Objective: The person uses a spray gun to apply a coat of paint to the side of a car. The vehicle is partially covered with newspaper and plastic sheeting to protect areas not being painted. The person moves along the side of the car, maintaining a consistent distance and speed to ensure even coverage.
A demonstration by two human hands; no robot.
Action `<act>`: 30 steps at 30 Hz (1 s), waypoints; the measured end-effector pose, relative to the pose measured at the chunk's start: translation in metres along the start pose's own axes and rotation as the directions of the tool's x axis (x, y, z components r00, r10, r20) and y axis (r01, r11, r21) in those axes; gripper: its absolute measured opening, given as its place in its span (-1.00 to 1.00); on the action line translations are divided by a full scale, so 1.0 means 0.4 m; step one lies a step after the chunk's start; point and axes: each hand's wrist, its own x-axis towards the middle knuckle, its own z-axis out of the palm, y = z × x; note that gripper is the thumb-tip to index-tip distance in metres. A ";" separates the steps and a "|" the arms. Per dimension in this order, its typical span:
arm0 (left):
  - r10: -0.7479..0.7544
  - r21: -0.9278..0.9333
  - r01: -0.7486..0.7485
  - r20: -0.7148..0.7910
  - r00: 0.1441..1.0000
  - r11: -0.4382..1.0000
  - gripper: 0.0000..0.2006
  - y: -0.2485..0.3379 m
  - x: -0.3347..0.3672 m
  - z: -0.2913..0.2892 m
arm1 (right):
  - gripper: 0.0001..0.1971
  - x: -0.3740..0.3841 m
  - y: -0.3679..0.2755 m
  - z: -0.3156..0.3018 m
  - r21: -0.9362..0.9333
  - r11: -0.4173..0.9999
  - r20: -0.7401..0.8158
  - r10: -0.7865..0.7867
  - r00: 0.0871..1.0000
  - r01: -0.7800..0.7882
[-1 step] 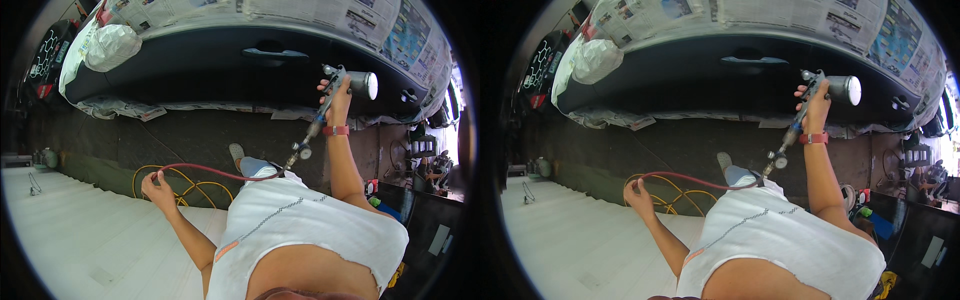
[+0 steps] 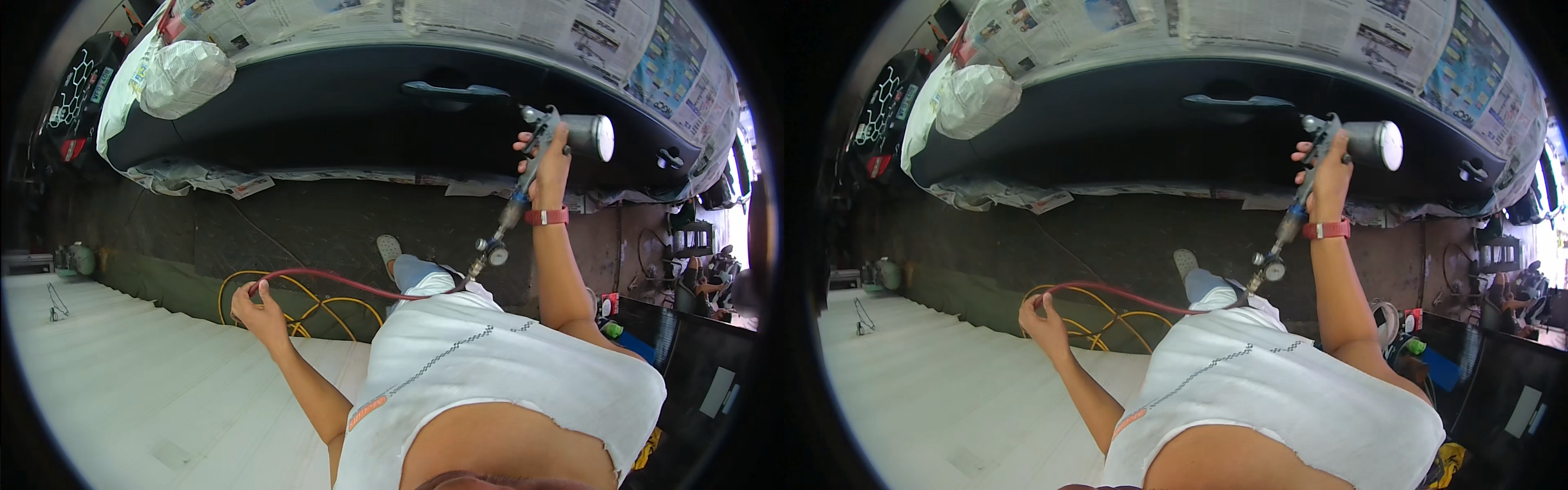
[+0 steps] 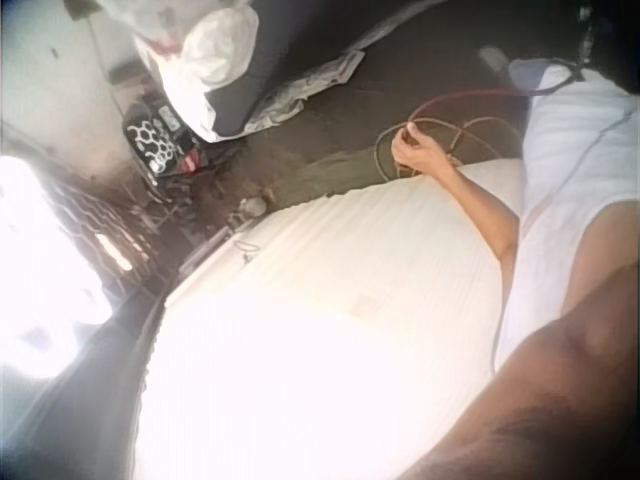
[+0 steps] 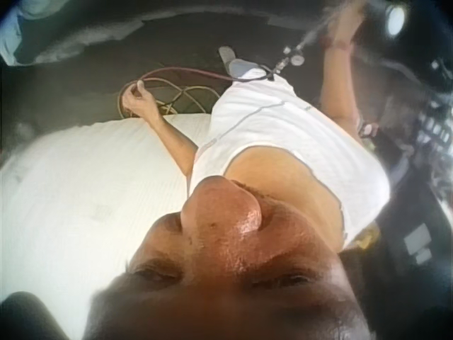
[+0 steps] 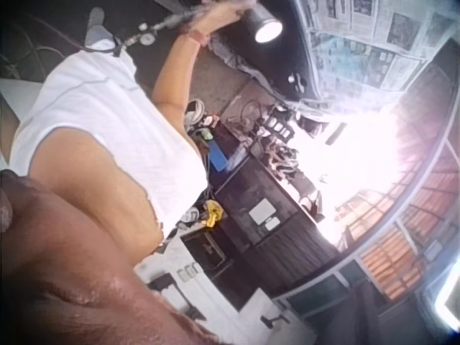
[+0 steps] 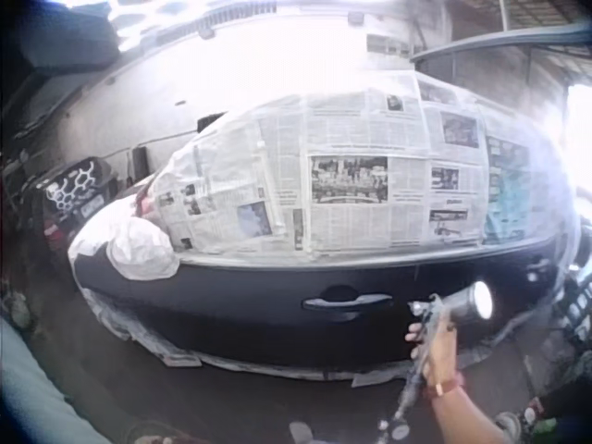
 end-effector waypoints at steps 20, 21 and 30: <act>-0.091 0.156 0.085 0.033 0.995 0.984 -0.77 -0.823 0.464 -0.221 | -0.40 -0.572 0.368 1.155 -0.016 0.994 0.477 -0.085 0.875 0.106; -0.097 0.152 0.093 0.022 0.995 0.984 -0.76 -0.863 0.470 -0.231 | -0.41 -0.588 0.400 1.194 -0.030 0.994 0.494 -0.074 0.866 0.102; -0.110 0.191 0.121 -0.066 0.992 0.974 -0.73 -1.135 0.663 -0.356 | -0.47 -0.804 0.520 1.567 0.097 0.995 0.575 -0.046 0.817 -0.012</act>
